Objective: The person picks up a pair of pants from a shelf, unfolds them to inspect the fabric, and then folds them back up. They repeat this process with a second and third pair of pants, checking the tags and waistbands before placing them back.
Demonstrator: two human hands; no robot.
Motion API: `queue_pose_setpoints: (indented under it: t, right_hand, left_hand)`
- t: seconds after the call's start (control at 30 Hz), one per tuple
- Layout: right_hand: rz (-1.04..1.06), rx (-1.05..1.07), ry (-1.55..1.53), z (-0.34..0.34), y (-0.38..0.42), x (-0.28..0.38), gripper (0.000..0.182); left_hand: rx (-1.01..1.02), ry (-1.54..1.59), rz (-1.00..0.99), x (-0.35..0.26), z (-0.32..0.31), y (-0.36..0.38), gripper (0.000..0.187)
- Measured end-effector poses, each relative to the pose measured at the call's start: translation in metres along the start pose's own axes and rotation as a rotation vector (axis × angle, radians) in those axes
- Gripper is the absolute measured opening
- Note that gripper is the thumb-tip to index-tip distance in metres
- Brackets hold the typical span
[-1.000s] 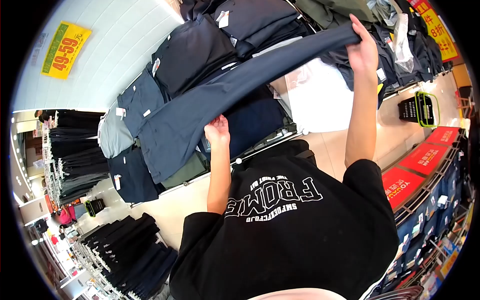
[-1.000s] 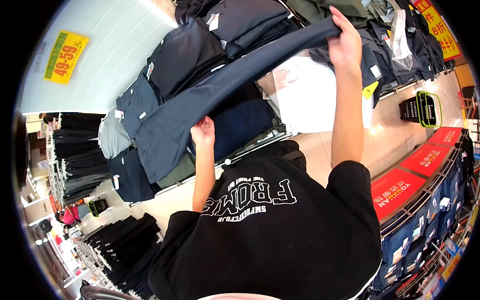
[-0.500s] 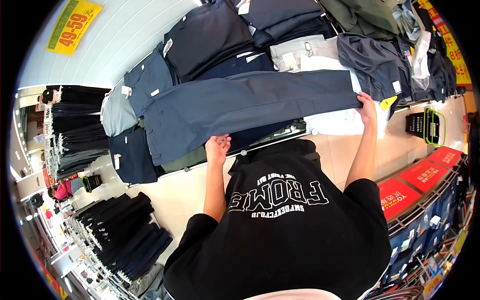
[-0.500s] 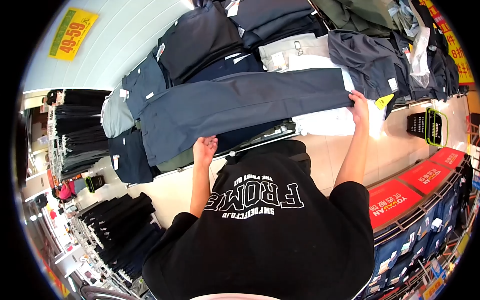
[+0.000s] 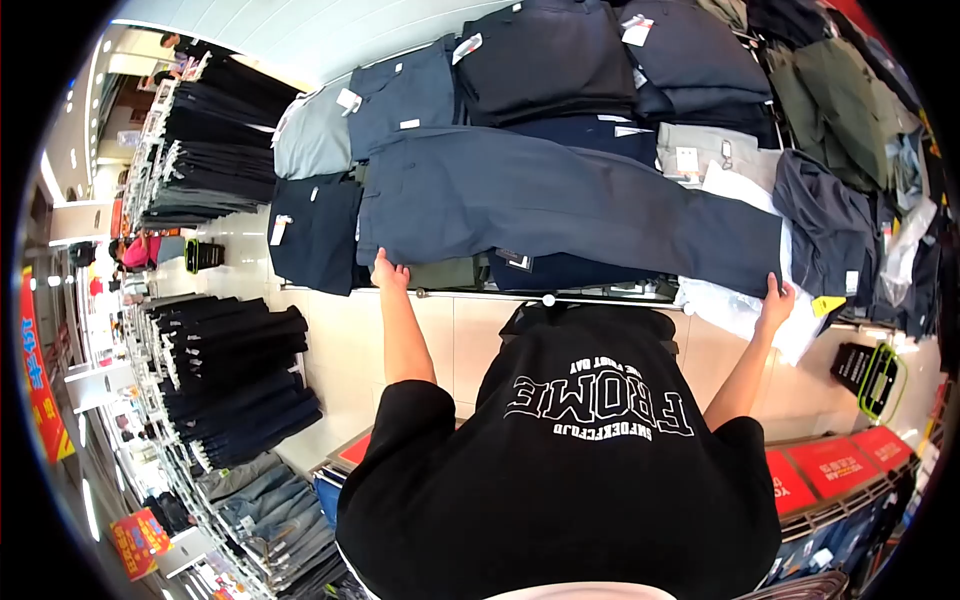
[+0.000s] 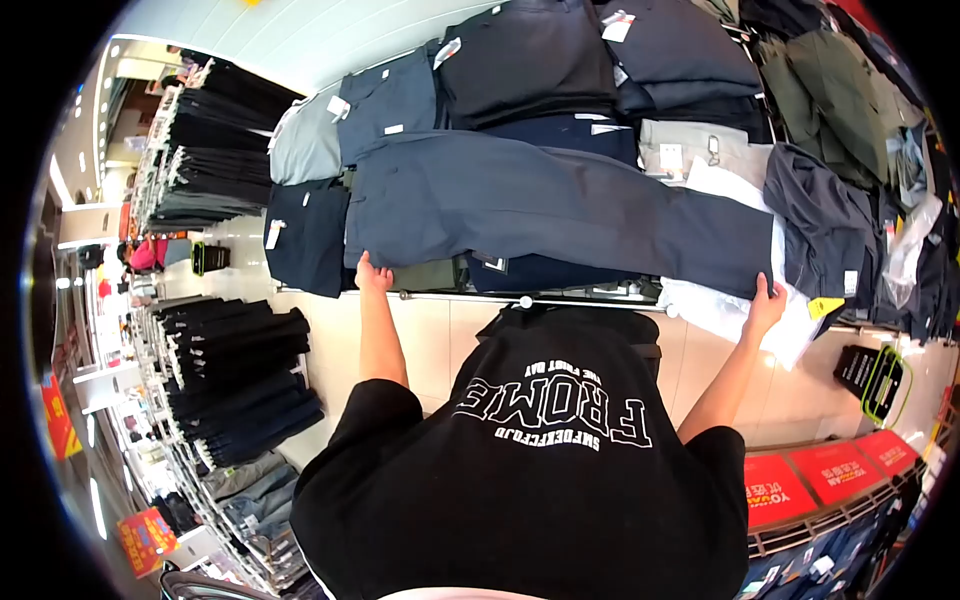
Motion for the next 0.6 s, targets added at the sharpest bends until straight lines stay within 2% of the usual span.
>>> queue_pose_setpoints:
  t: [0.03, 0.1, 0.17, 0.33, 0.37, 0.47, 0.53, 0.57, 0.6]
  right_hand:
    - [-0.006, -0.037, -0.006, -0.001, 0.004, 0.003, 0.046]
    - [-0.029, -0.048, -0.068, -0.001, 0.009, 0.003, 0.049]
    - [-0.188, 0.022, -0.217, 0.005, 0.009, 0.006, 0.042]
    - [-0.385, 0.295, -0.361, 0.018, 0.007, 0.037, 0.040]
    - [-0.382, 0.297, -0.359, 0.020, 0.004, 0.045, 0.040]
    - [-0.439, 0.262, -0.612, 0.023, 0.000, 0.077, 0.035]
    - [-0.406, 0.195, -0.704, 0.020, -0.013, 0.085, 0.034]
    - [-0.374, 0.124, -0.801, 0.019, -0.024, 0.086, 0.033]
    - [-0.348, 0.143, -0.819, 0.022, -0.048, 0.081, 0.032]
  left_hand:
    - [-0.001, 0.013, -0.001, -0.008, 0.003, -0.012, 0.059]
    - [0.149, 0.006, 0.103, -0.019, 0.004, -0.022, 0.060]
    - [0.176, 0.032, 0.158, -0.026, 0.005, -0.026, 0.057]
    - [0.343, 0.148, 0.201, -0.036, -0.004, -0.034, 0.048]
    - [0.344, 0.151, 0.204, -0.037, -0.005, -0.032, 0.048]
    - [0.448, 0.121, 0.264, -0.040, -0.008, -0.021, 0.046]
    - [0.437, 0.076, 0.121, -0.047, -0.013, -0.021, 0.044]
    - [0.492, 0.095, 0.025, -0.059, -0.017, -0.020, 0.041]
    - [0.520, 0.135, -0.114, -0.080, -0.022, -0.030, 0.041]
Point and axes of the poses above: each hand's wrist, its own y-axis away from the middle knuckle, its own z-axis out of the back of the hand, x = y × z, the point moved 1 cm from there along -y, towards the middle knuckle, and after that the axes turned 14 degrees about z, right-handed, at the moved point
